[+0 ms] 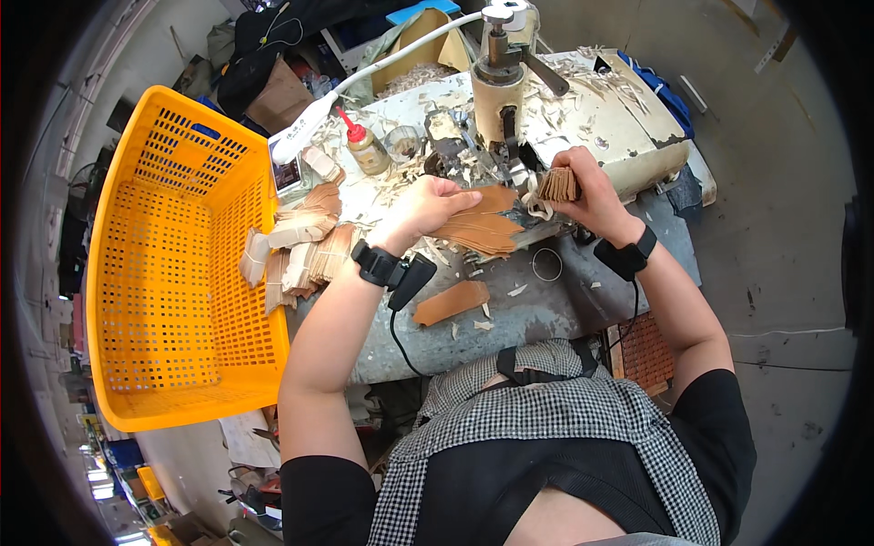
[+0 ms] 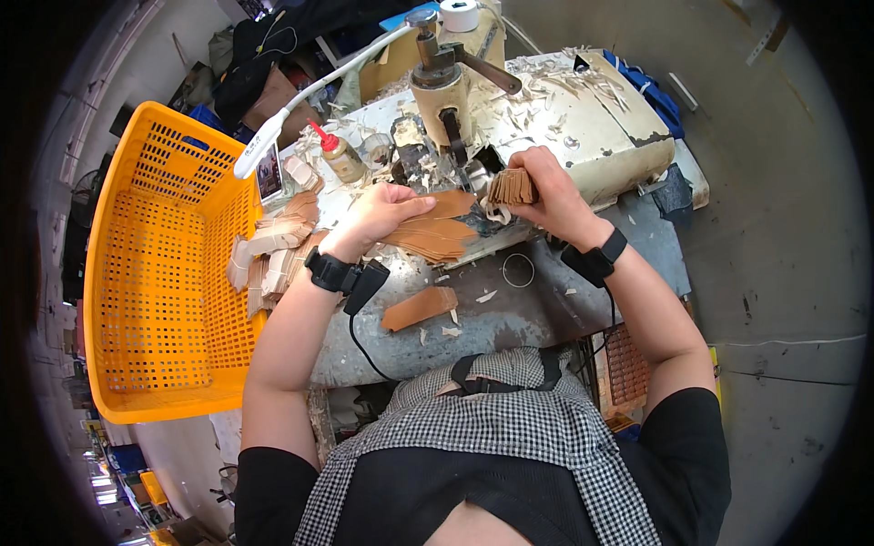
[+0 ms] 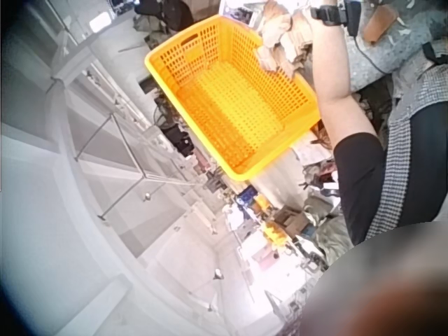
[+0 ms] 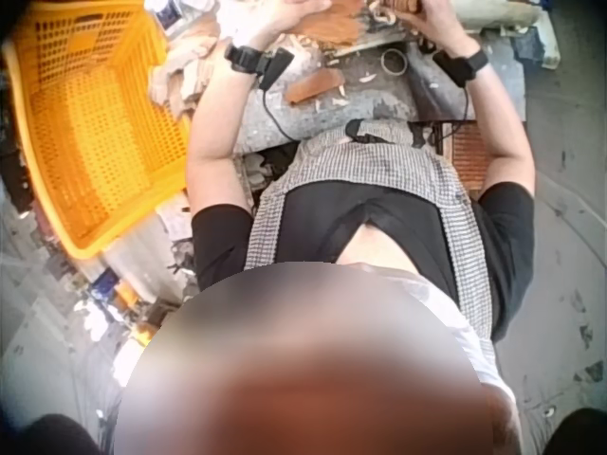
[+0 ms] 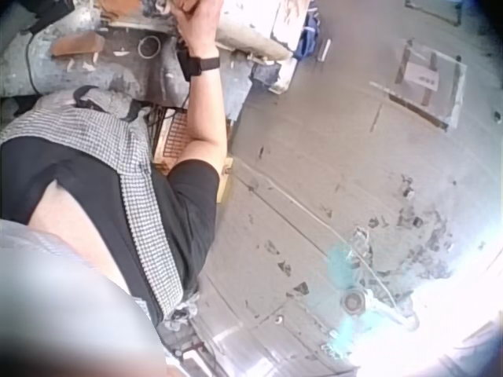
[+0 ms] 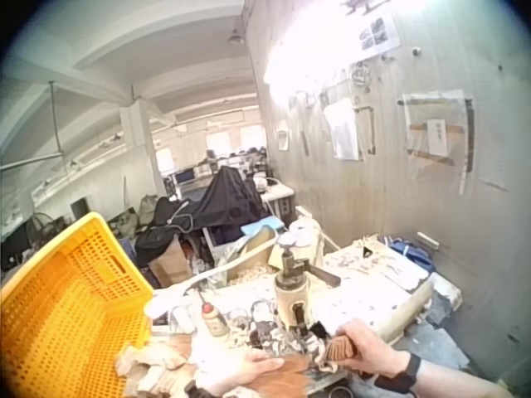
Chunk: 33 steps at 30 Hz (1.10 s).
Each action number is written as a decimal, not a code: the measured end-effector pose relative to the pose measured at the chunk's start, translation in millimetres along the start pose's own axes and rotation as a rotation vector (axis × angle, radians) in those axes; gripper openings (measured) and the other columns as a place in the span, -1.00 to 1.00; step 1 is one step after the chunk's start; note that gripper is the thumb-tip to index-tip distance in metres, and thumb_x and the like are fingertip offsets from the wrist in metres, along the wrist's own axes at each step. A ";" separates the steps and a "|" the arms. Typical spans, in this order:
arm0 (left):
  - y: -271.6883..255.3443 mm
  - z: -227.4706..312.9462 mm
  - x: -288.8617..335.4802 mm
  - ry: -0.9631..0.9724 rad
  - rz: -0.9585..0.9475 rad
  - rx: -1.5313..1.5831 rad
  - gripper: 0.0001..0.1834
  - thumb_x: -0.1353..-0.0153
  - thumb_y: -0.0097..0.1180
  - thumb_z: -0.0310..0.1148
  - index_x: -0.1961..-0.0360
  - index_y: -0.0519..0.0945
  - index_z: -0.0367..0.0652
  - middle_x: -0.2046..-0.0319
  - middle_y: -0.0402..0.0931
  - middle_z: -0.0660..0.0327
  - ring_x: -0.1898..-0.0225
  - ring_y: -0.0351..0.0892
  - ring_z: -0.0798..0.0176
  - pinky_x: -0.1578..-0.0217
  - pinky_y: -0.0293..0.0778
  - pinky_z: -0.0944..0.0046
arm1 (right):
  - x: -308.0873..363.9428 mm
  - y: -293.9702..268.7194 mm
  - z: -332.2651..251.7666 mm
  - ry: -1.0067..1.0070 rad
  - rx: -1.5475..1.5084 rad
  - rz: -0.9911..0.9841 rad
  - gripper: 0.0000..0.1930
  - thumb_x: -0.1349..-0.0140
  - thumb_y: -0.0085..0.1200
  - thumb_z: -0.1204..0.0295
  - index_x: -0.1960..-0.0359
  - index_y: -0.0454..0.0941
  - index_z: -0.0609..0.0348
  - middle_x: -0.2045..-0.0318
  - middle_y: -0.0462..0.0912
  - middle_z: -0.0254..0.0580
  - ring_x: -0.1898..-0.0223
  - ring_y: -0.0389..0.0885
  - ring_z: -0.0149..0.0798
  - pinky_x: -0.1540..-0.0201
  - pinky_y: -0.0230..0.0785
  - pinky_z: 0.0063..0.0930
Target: The recorder is using an industrial skiving machine to thin and trim the edges of leather pieces for shoe components.
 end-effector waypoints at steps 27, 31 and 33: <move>16.8 11.2 5.9 0.129 -0.167 0.135 -0.70 -0.15 0.33 -0.18 0.34 0.65 -0.23 0.45 0.63 0.34 0.44 0.55 0.55 0.41 0.44 0.50 | 0.8 7.5 2.6 -0.012 0.192 -0.115 -0.41 0.23 0.40 0.54 0.09 0.38 0.15 0.15 0.47 -0.07 0.02 0.41 0.03 -0.03 0.28 -0.20; 6.9 15.4 9.9 0.060 -0.089 0.092 -0.71 -0.16 0.33 -0.18 0.38 0.65 -0.23 0.49 0.61 0.36 0.49 0.51 0.56 0.46 0.39 0.50 | 4.5 -5.9 10.9 0.046 0.035 0.043 -0.40 0.24 0.41 0.55 0.09 0.39 0.15 0.14 0.47 -0.08 0.03 0.41 0.03 -0.04 0.28 -0.22; 1.6 20.1 10.1 -0.012 -0.012 -0.156 -0.70 -0.16 0.33 -0.16 0.39 0.66 -0.21 0.53 0.57 0.40 0.54 0.45 0.56 0.51 0.34 0.49 | 2.0 -5.6 7.9 0.030 0.017 0.032 -0.40 0.24 0.40 0.55 0.09 0.39 0.15 0.14 0.47 -0.08 0.03 0.42 0.03 -0.04 0.28 -0.22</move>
Point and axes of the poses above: each hand's wrist, its own x-axis away from the middle knuckle, its own y-axis out of the palm, z = x × y, the point moved 10 cm from there along -x, towards the middle knuckle
